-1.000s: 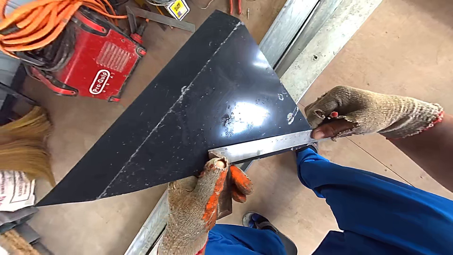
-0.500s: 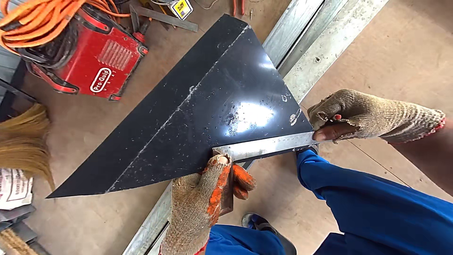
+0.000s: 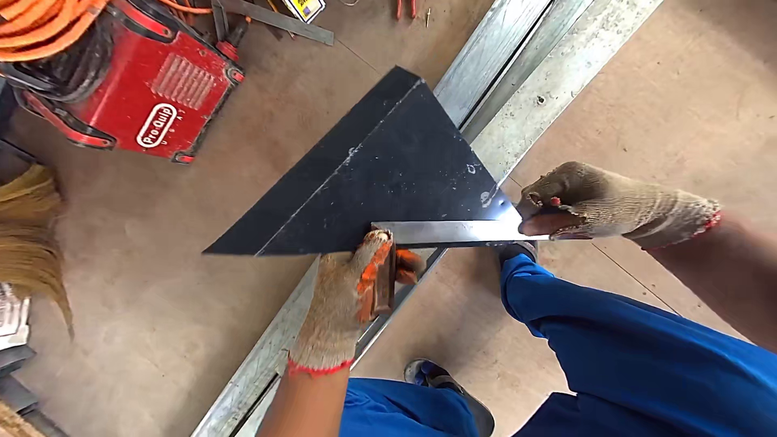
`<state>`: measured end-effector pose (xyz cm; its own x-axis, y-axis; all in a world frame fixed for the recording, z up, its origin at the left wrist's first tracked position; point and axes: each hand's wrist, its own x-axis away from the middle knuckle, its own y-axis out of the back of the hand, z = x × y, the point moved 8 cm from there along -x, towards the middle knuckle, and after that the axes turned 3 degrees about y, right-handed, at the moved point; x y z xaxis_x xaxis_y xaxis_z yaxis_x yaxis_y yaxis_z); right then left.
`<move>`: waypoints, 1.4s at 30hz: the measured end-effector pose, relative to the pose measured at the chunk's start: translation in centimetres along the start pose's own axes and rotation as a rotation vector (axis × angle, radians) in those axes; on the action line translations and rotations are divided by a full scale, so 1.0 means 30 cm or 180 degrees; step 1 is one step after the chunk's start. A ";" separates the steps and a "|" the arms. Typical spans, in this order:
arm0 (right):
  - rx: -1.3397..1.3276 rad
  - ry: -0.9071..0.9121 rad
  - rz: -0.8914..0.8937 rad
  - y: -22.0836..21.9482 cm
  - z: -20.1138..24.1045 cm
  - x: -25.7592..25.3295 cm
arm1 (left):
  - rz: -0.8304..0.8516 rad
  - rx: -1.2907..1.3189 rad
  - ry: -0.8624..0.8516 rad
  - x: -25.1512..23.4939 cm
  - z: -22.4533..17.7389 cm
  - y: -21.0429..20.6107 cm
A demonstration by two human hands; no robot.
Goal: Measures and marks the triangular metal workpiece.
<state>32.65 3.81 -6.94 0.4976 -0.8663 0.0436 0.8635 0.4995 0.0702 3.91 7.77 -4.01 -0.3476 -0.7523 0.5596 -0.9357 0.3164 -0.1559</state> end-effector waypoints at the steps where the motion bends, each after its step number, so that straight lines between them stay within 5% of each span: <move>1: -0.0036 -0.0138 -0.0025 -0.009 -0.042 0.010 | -0.0042 -0.0060 0.0219 -0.030 0.048 0.014; 9: 0.0162 -0.0933 -0.0360 -0.106 -0.424 0.075 | -0.0327 -0.0384 0.1105 -0.290 0.421 0.120; 17: 0.0307 -0.1282 -0.0590 -0.141 -0.554 0.065 | -0.1260 -0.1371 0.1215 -0.401 0.406 0.141; 21: 0.0303 -0.1485 -0.0607 -0.152 -0.571 0.077 | -0.1583 -0.2129 0.0936 -0.394 0.369 0.120; 28: 0.0130 -0.1614 -0.0677 -0.149 -0.602 0.094 | -0.2121 -0.2827 0.1204 -0.334 0.395 0.143; 31: 0.0116 -0.1645 -0.0680 -0.151 -0.598 0.090 | -0.2542 -0.2915 0.0922 -0.313 0.397 0.142; 34: 0.0150 -0.1695 -0.0686 -0.151 -0.594 0.088 | -0.2583 -0.3481 -0.0007 -0.291 0.362 0.044; 38: 0.0184 -0.1645 -0.0715 -0.150 -0.587 0.087 | -0.1700 -0.4073 -0.1320 -0.223 0.432 -0.155; 42: 0.0136 -0.1634 -0.0704 -0.152 -0.597 0.088 | -0.1297 -0.4382 -0.1289 -0.219 0.569 -0.198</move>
<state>31.50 -0.80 -25.00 0.1918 -0.8433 0.5020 0.9332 0.3150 0.1727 10.72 0.96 -20.65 -0.2912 -0.9533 0.0804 -0.2614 0.1601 0.9519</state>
